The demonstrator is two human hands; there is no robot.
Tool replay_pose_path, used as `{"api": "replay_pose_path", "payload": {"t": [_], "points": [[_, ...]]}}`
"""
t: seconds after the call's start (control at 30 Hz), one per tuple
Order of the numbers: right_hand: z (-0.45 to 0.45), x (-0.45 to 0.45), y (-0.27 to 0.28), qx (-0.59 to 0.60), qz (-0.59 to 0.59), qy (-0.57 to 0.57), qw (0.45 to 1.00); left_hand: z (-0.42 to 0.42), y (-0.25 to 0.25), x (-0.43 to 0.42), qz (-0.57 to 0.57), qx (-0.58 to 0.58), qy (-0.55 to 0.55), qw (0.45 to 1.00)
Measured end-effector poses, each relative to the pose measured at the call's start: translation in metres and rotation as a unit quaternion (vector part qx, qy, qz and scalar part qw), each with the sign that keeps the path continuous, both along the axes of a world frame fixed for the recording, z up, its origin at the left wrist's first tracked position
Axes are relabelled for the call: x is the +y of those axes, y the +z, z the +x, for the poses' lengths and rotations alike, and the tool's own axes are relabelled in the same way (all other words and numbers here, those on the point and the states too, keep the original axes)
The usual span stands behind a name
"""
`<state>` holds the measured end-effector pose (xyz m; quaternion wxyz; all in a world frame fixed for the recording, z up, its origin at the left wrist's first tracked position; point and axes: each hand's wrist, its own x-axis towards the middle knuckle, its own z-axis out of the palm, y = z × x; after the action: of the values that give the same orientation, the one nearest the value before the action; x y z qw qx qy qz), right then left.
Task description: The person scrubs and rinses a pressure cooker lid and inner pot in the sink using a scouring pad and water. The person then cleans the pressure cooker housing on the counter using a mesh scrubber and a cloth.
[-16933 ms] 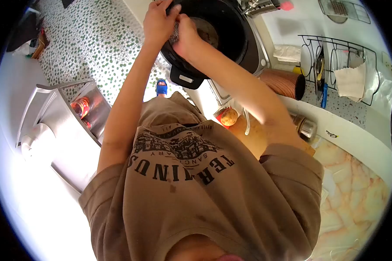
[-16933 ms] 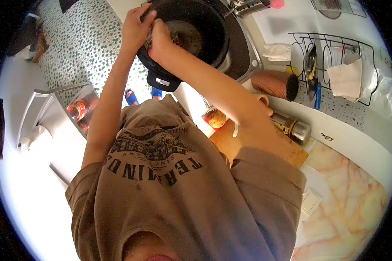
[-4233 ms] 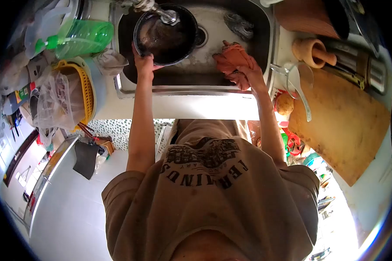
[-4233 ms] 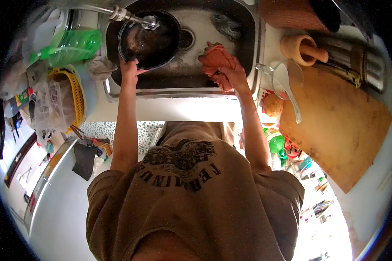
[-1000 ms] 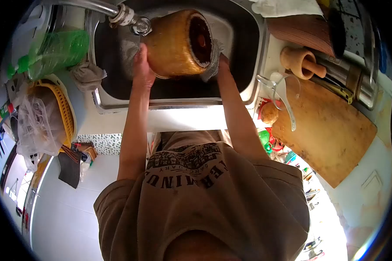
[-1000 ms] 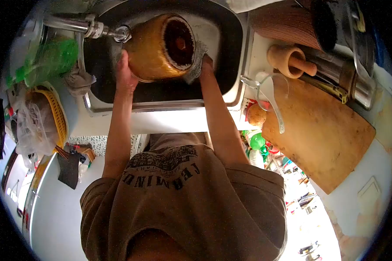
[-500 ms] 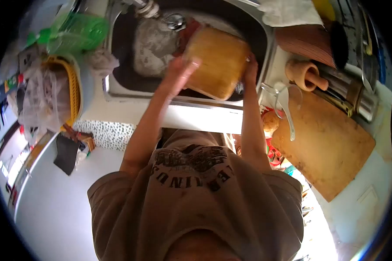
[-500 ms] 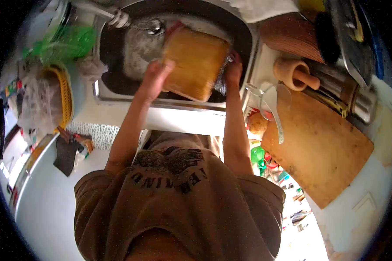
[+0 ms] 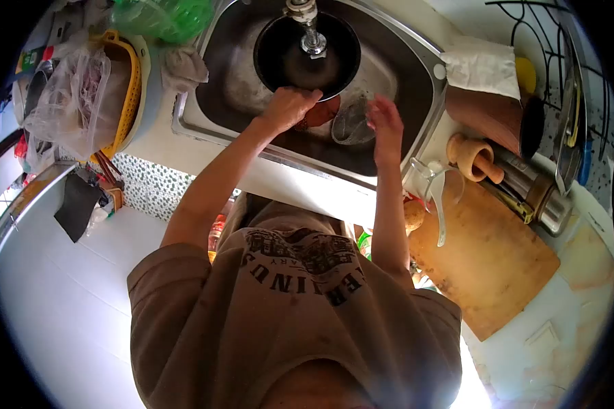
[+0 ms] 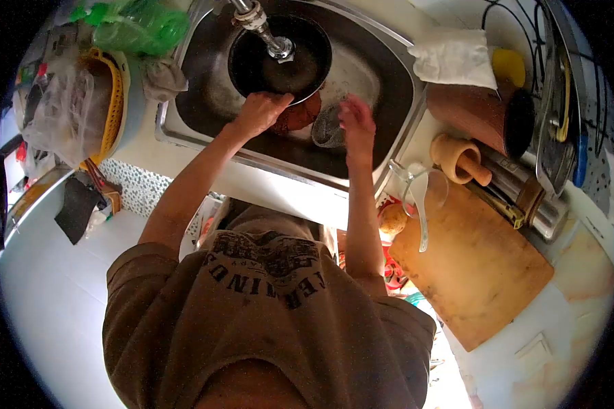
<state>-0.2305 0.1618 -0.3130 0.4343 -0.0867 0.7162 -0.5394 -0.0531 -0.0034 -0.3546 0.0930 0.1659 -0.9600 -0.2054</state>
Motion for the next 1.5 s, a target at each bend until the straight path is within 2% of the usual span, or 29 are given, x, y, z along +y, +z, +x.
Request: {"api": "replay_pose_path", "payload": {"t": [0.1,0.17,0.2,0.23,0.3,0.37,0.43,0.47,0.5,0.57,0.63,0.73,0.77,0.83,0.9,0.97,1.0,1.03,1.07,1.1,1.13,1.2,1.23,1.27,1.33,1.37,1.4,1.43,1.5], "points": [[0.031,-0.061,0.020,0.124,-0.118,0.072,0.983,0.009,-0.017,-0.004,-0.010,-0.081,-0.039,0.996],[0.038,-0.102,0.023,0.321,-0.142,0.191,0.917,0.012,-0.024,-0.007,-0.054,-0.099,-0.029,0.993],[0.037,-0.121,0.007,0.318,-0.141,0.194,0.917,0.013,-0.028,-0.007,0.040,0.010,-0.018,0.999],[0.033,-0.144,-0.014,0.400,-0.153,0.210,0.879,0.011,-0.028,-0.006,0.040,0.008,-0.015,0.999],[0.036,-0.175,-0.033,0.476,-0.168,0.227,0.833,0.003,-0.027,-0.005,0.308,0.041,0.085,0.947],[0.043,-0.197,-0.038,0.288,-0.182,0.162,0.926,-0.006,-0.032,-0.022,0.611,0.131,0.233,0.745],[0.047,-0.201,-0.033,0.133,-0.191,0.244,0.942,-0.016,-0.034,-0.045,0.777,0.208,0.390,0.449],[0.049,-0.196,-0.027,0.140,-0.181,0.280,0.932,-0.020,-0.047,-0.057,0.809,0.314,0.360,0.343],[0.053,-0.186,-0.017,0.148,-0.171,0.315,0.922,-0.020,-0.060,-0.061,0.800,0.416,0.242,0.358],[0.053,-0.164,-0.016,0.161,-0.176,0.351,0.905,-0.028,-0.079,-0.074,0.845,0.405,0.224,0.266],[0.048,-0.144,-0.008,0.098,-0.171,0.344,0.918,-0.034,-0.101,-0.072,0.874,0.446,0.099,0.166],[0.028,-0.133,-0.002,0.039,-0.116,0.313,0.942,-0.061,-0.047,-0.060,0.852,0.265,0.372,0.254],[0.027,-0.133,0.001,0.039,-0.115,0.314,0.942,-0.064,-0.072,-0.053,0.896,0.298,0.203,0.258],[0.026,-0.139,0.009,0.133,-0.073,0.314,0.937,-0.075,-0.069,-0.047,0.857,0.348,0.189,0.331],[0.029,-0.141,0.005,0.131,-0.081,0.299,0.942,-0.067,-0.071,-0.049,0.854,0.374,0.135,0.334],[0.035,-0.141,0.006,0.028,-0.163,0.267,0.949,-0.060,-0.087,-0.050,0.847,0.403,0.084,0.336],[0.036,-0.142,0.003,0.000,-0.157,0.300,0.941,-0.059,-0.100,-0.051,0.885,0.403,-0.023,0.234],[0.035,-0.143,0.001,-0.001,-0.155,0.303,0.940,-0.060,-0.112,-0.047,0.866,0.367,0.053,0.335],[0.034,-0.147,-0.002,0.045,-0.137,0.280,0.949,-0.060,-0.099,-0.049,0.796,0.255,0.147,0.528],[0.032,-0.149,-0.004,0.090,-0.118,0.257,0.955,-0.060,-0.079,-0.052,0.624,0.054,0.201,0.753],[0.027,-0.155,0.004,0.209,-0.059,0.260,0.941,-0.063,-0.059,-0.055,0.466,-0.105,0.205,0.854],[0.029,-0.154,0.003,0.171,-0.063,0.263,0.947,-0.056,-0.008,-0.057,0.308,-0.222,0.195,0.904],[0.031,-0.155,0.002,0.134,-0.069,0.264,0.953,-0.052,-0.043,-0.056,0.308,-0.221,0.197,0.904],[0.033,-0.154,-0.001,0.134,-0.066,0.266,0.952,-0.047,-0.103,-0.049,0.554,0.103,0.097,0.820],[0.036,-0.150,-0.015,0.137,-0.120,0.268,0.946,-0.055,-0.116,-0.046,0.786,0.272,0.160,0.531],[0.039,-0.150,-0.012,0.137,-0.146,0.269,0.942,-0.058,-0.114,-0.048,0.824,0.300,0.195,0.439],[0.033,-0.154,0.003,0.273,-0.061,0.260,0.924,-0.059,-0.113,-0.049,0.834,0.309,0.216,0.403],[0.030,-0.153,0.003,0.272,-0.064,0.261,0.924,-0.061,-0.110,-0.051,0.834,0.316,0.225,0.392],[0.033,-0.154,0.006,0.075,-0.094,0.281,0.952,-0.061,-0.109,-0.050,0.827,0.337,0.225,0.389]]}}
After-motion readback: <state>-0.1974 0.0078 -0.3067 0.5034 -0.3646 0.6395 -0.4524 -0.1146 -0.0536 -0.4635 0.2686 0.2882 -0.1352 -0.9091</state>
